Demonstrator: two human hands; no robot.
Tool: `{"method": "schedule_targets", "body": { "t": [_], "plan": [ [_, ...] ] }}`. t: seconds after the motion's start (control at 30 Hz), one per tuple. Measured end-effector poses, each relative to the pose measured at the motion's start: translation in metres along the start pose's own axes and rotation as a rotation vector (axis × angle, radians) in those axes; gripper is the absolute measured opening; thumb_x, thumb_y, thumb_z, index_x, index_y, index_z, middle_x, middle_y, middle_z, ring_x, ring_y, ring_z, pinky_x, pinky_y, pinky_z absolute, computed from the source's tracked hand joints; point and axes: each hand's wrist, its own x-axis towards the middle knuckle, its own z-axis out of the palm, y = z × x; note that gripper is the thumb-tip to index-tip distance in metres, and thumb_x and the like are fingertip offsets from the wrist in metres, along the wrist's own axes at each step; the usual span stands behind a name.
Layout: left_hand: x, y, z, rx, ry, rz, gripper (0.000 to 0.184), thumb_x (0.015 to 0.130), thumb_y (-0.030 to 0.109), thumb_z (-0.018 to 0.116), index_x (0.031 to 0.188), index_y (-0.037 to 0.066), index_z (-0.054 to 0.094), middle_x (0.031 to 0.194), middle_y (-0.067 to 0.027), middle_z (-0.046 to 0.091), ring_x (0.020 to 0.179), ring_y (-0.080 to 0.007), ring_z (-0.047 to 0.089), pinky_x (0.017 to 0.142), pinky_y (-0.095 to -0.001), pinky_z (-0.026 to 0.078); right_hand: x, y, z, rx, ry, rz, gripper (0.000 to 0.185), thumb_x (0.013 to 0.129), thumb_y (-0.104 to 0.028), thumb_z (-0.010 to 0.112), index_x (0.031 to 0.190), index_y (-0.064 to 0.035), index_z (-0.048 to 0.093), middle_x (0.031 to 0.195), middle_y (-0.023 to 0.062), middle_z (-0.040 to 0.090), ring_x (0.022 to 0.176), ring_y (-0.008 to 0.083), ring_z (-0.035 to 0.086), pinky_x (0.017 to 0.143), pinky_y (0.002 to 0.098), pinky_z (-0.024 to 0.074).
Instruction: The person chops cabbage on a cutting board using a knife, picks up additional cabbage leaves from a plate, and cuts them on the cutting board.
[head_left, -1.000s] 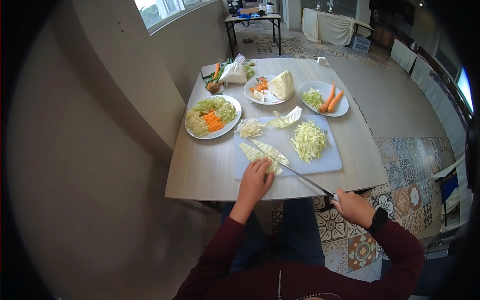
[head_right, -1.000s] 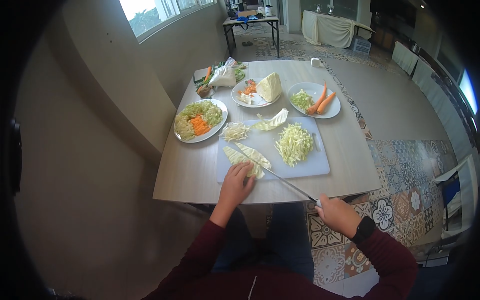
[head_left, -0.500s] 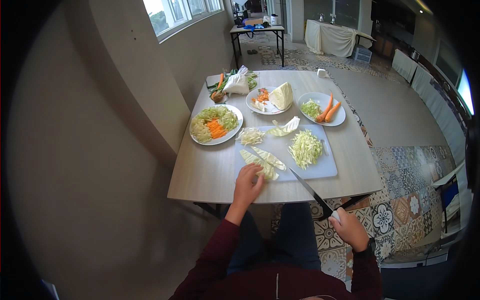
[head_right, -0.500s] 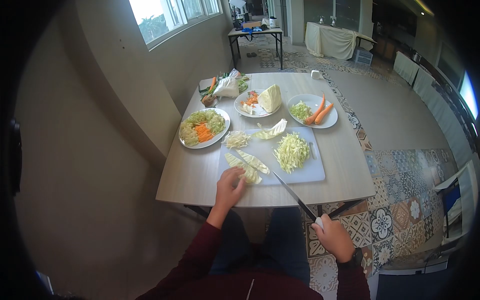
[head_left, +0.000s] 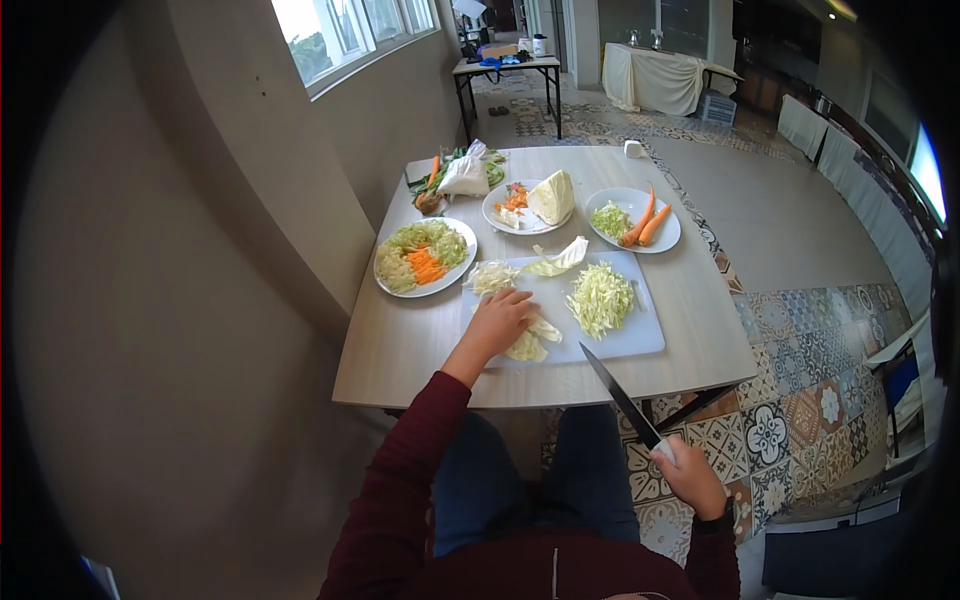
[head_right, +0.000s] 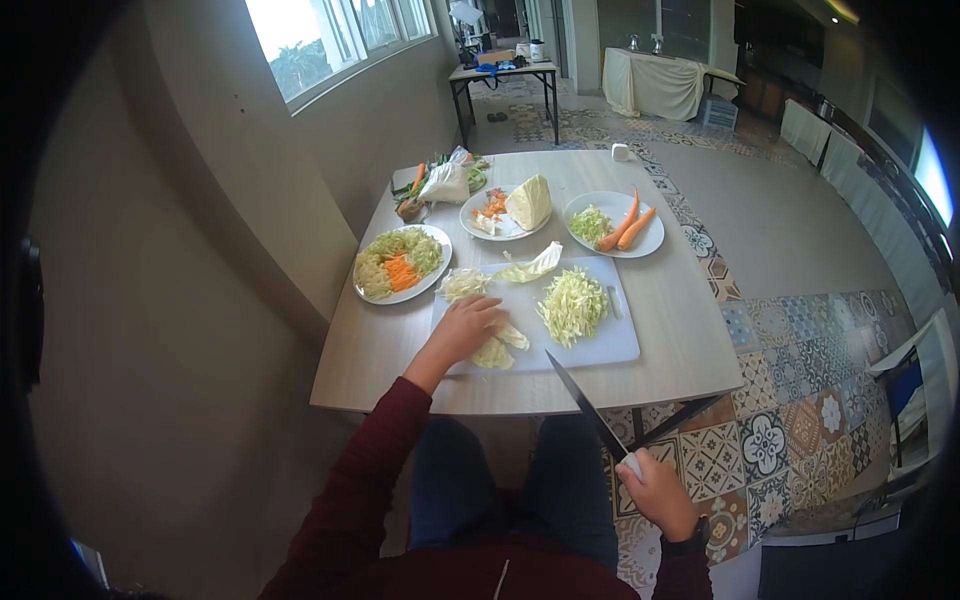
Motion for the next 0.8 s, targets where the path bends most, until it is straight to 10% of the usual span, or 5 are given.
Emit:
{"method": "schedule_targets", "body": {
  "t": [0.3,0.5,0.8],
  "plan": [
    [0.044,-0.017,-0.020,-0.485,-0.026,-0.028,0.018,0.085,0.010,0.072,0.090,0.003,0.056,0.079,-0.0105,0.061,0.078,-0.0250,0.061,0.077,-0.0349,0.049,-0.007,0.018,-0.006,0.026,0.046,0.040,0.035,0.095,-0.033,0.059,0.090,0.0014,0.053,0.076,0.0264,0.061,0.074,0.0470,0.060,0.062,0.0488,0.0451],
    [0.113,-0.050,-0.035,-0.743,0.067,-0.145,0.010,0.098,0.012,0.061,0.094,0.005,0.054,0.089,0.0037,0.054,0.082,-0.0059,0.048,0.077,-0.0234,0.043,-0.014,0.029,-0.006,0.017,0.089,0.101,0.036,0.094,-0.033,0.060,0.087,0.0019,0.054,0.074,0.0258,0.061,0.073,0.0463,0.061,0.062,0.0484,0.0453],
    [0.194,-0.061,0.013,-0.279,-0.229,-0.151,0.024,0.086,0.027,0.072,0.099,0.007,0.070,0.096,-0.0150,0.070,0.091,-0.0271,0.066,0.080,-0.0366,0.051,-0.019,0.034,-0.013,0.027,0.112,0.117,0.037,0.094,-0.034,0.060,0.086,0.0013,0.053,0.071,0.0253,0.061,0.070,0.0454,0.061,0.060,0.0479,0.0451]
  ]
}}
